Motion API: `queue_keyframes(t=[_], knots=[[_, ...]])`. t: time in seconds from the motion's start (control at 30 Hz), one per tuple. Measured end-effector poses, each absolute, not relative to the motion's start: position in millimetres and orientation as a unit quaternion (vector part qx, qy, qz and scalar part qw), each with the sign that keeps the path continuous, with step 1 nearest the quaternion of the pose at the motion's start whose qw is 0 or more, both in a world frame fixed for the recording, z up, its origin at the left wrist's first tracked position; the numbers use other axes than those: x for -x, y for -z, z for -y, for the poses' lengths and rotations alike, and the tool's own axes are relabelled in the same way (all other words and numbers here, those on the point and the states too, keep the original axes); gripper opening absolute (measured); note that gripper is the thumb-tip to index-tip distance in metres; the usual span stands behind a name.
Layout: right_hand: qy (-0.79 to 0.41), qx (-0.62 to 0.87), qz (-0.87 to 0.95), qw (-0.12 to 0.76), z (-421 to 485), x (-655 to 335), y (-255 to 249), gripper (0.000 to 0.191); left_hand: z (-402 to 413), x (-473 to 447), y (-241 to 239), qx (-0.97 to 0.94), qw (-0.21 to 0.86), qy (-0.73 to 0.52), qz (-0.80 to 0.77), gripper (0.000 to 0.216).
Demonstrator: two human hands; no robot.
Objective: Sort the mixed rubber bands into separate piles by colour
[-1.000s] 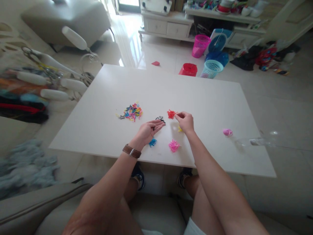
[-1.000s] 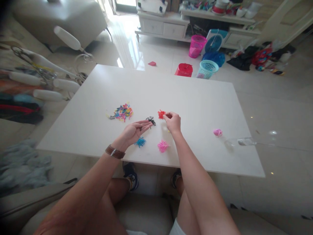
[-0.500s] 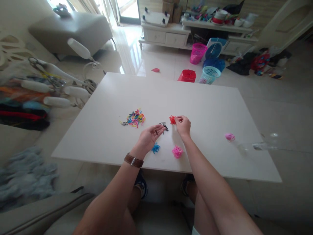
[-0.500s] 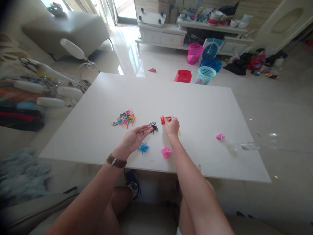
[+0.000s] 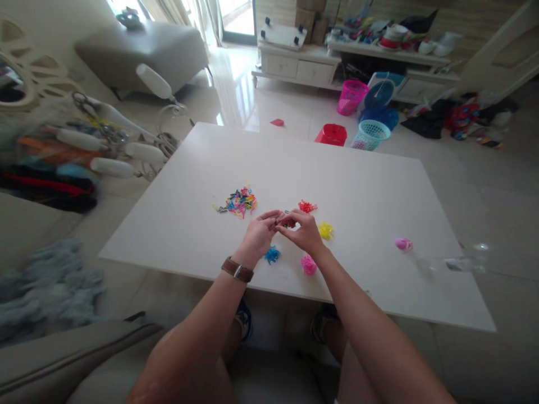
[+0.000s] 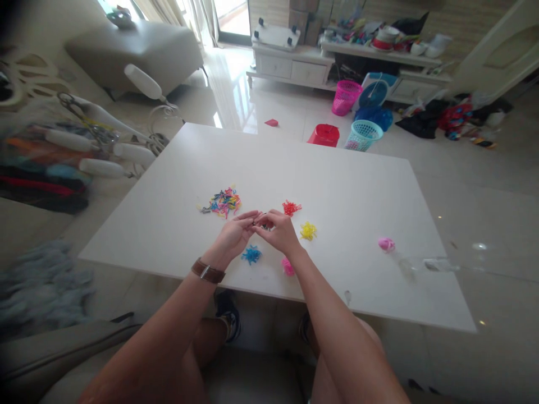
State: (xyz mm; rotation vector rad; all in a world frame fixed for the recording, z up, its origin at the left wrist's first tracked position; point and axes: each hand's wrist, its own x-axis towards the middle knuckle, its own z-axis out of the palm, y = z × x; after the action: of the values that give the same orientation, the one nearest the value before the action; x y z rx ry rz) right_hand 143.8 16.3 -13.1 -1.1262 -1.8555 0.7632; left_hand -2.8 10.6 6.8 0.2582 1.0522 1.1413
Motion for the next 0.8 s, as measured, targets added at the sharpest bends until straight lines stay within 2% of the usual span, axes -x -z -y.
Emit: queue_keyframes(t=[0.2,0.57,0.8], knots=[[-0.323,0.448,0.734,0.396,-14.6,-145.6,22.4,0.007,-12.8,-1.6,-3.7,-0.116,0.693,-0.526,-0.48,0.019],[-0.302,0.478,0.734,0.378,-14.3,-138.2,27.7,0.011,-13.1,-4.9,1.9,-0.14,0.677,-0.53,-0.491,0.017],[-0.235,0.602,0.668,0.368,-27.2,-152.9,35.4,0.015,-23.0,14.2,-0.3,-0.174,0.639,-0.528,-0.531,0.019]])
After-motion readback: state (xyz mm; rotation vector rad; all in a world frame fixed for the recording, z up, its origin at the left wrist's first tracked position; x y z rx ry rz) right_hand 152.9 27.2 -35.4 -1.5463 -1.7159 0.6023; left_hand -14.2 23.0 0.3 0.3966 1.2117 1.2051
